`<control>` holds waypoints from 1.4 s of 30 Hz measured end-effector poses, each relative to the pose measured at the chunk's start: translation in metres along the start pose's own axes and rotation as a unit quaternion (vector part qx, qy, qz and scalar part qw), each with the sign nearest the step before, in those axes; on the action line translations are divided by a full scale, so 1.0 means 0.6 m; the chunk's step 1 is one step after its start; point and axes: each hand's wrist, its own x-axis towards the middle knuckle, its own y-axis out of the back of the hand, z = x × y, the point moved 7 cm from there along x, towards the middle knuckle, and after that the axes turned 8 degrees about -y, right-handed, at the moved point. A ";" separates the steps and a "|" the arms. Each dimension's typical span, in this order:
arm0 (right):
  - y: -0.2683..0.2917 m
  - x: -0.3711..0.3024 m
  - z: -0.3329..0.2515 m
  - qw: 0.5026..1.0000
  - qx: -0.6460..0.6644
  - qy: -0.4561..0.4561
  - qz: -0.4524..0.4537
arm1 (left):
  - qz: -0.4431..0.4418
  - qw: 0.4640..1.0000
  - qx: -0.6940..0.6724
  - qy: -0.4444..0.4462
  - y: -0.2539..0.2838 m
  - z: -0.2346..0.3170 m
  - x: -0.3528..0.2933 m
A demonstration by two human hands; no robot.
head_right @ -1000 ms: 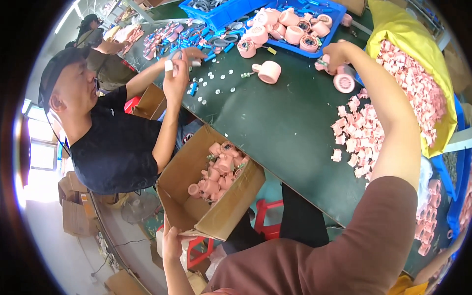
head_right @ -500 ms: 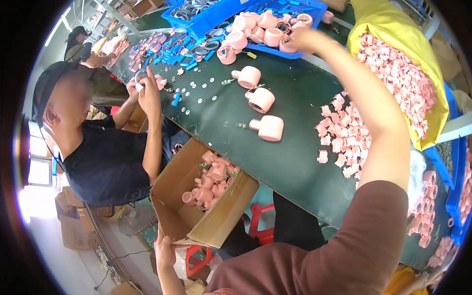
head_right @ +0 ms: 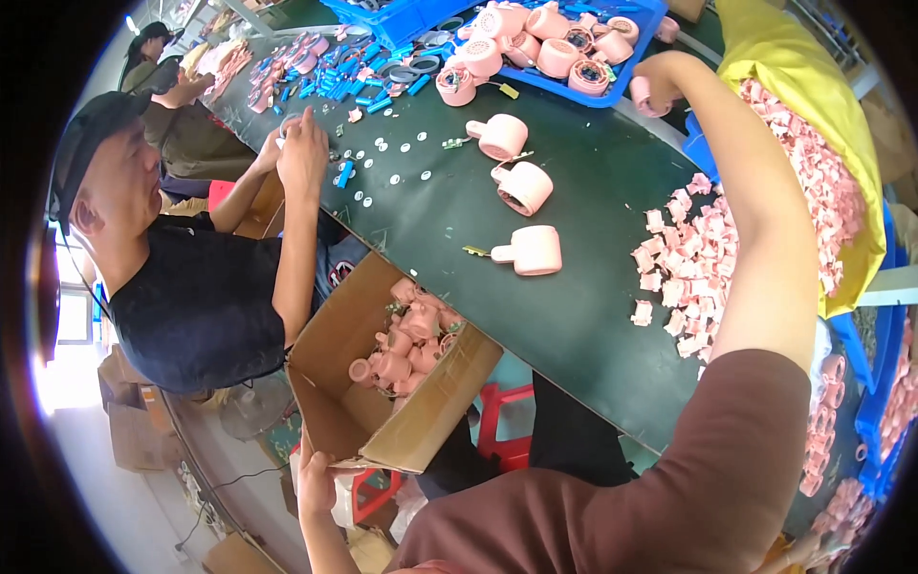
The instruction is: Assembling internal electronic parts into pink plastic housings and then packing the assembled units into a cardboard box.
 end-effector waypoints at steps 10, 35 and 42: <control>0.024 -0.054 -0.101 0.941 0.249 0.041 -0.225 | -0.016 1.000 0.019 -0.009 -0.011 0.010 0.005; -0.083 0.379 0.394 0.882 0.314 -0.323 0.141 | 0.055 0.995 0.056 0.061 -0.054 0.059 0.035; 0.012 0.250 0.275 0.862 0.243 -0.408 0.179 | 0.025 0.999 0.035 0.031 -0.031 0.026 0.022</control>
